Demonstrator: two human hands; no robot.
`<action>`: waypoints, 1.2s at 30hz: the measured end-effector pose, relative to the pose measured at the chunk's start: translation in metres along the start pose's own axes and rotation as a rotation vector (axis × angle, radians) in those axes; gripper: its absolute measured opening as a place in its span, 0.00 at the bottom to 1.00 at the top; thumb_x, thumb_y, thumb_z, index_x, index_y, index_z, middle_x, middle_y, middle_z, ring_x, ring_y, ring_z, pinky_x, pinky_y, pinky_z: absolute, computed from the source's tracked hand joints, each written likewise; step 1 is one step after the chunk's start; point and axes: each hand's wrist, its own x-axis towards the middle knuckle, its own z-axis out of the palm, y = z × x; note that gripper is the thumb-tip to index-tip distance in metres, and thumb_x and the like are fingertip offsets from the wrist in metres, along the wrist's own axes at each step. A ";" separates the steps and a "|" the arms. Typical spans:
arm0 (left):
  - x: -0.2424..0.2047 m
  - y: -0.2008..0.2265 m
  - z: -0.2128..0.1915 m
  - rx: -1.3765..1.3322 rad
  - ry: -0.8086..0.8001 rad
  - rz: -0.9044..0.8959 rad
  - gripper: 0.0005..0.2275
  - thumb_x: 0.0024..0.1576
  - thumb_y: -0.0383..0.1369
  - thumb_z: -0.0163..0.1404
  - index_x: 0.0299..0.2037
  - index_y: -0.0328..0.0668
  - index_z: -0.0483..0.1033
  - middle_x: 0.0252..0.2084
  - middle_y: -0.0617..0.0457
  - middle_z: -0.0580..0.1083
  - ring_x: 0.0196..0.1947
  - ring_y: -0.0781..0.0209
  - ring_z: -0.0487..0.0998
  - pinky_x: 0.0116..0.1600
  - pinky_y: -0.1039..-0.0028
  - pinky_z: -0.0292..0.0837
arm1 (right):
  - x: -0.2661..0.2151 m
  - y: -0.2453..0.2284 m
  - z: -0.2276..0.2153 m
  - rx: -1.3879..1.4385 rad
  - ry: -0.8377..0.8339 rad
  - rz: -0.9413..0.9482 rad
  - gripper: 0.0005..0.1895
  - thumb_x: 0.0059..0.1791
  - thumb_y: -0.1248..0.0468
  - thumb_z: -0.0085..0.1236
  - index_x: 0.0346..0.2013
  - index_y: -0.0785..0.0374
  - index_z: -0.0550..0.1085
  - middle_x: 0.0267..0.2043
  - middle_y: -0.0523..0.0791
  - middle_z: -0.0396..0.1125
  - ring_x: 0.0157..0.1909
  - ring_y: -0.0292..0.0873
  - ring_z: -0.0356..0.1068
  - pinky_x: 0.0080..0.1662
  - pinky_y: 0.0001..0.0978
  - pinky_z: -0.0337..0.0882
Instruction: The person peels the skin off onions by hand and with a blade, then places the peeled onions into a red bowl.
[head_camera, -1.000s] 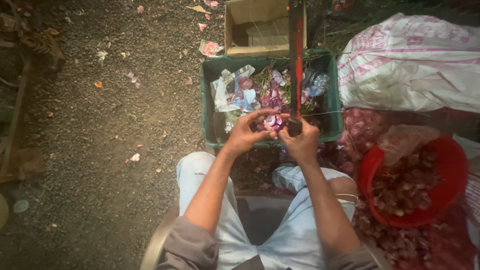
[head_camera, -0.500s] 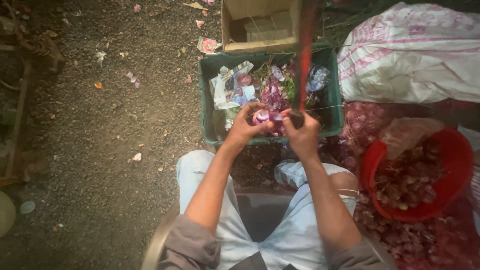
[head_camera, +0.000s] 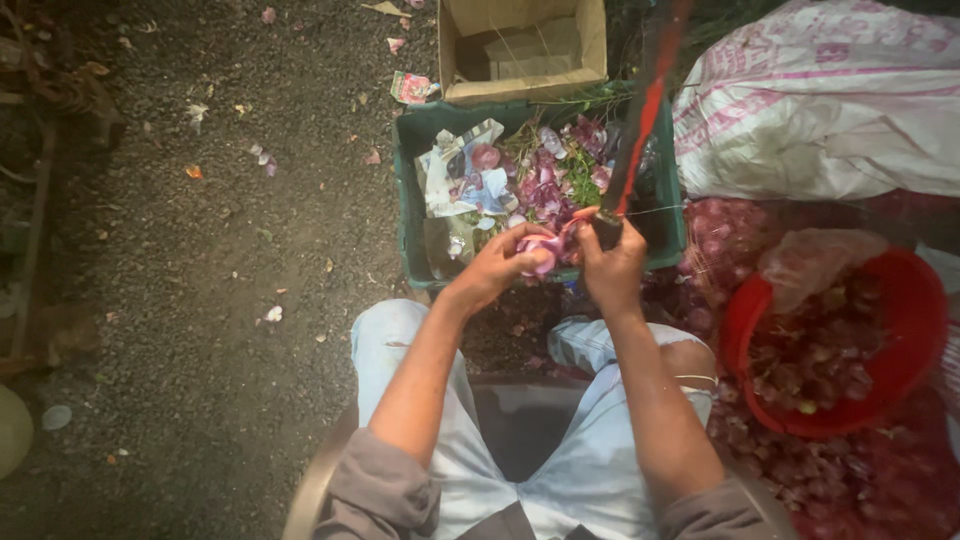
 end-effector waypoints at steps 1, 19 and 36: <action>0.000 0.002 0.001 0.100 0.032 0.003 0.21 0.56 0.34 0.61 0.58 0.37 0.72 0.46 0.54 0.74 0.40 0.70 0.74 0.43 0.79 0.72 | 0.000 0.001 0.000 0.008 -0.004 -0.022 0.04 0.55 0.71 0.54 0.43 0.67 0.76 0.30 0.40 0.70 0.28 0.30 0.69 0.31 0.24 0.69; 0.001 0.006 -0.007 0.219 0.122 0.227 0.23 0.54 0.30 0.64 0.61 0.37 0.75 0.50 0.53 0.78 0.46 0.69 0.78 0.52 0.79 0.77 | 0.000 -0.023 -0.008 -0.067 -0.321 -0.118 0.17 0.49 0.67 0.68 0.51 0.68 0.75 0.44 0.45 0.77 0.45 0.34 0.75 0.47 0.28 0.77; -0.008 0.019 0.003 -0.208 0.005 0.148 0.23 0.62 0.29 0.55 0.66 0.32 0.67 0.58 0.45 0.73 0.54 0.59 0.75 0.57 0.70 0.73 | 0.003 -0.006 -0.016 0.038 0.046 -0.061 0.08 0.53 0.74 0.60 0.47 0.68 0.75 0.38 0.44 0.73 0.32 0.31 0.69 0.34 0.23 0.69</action>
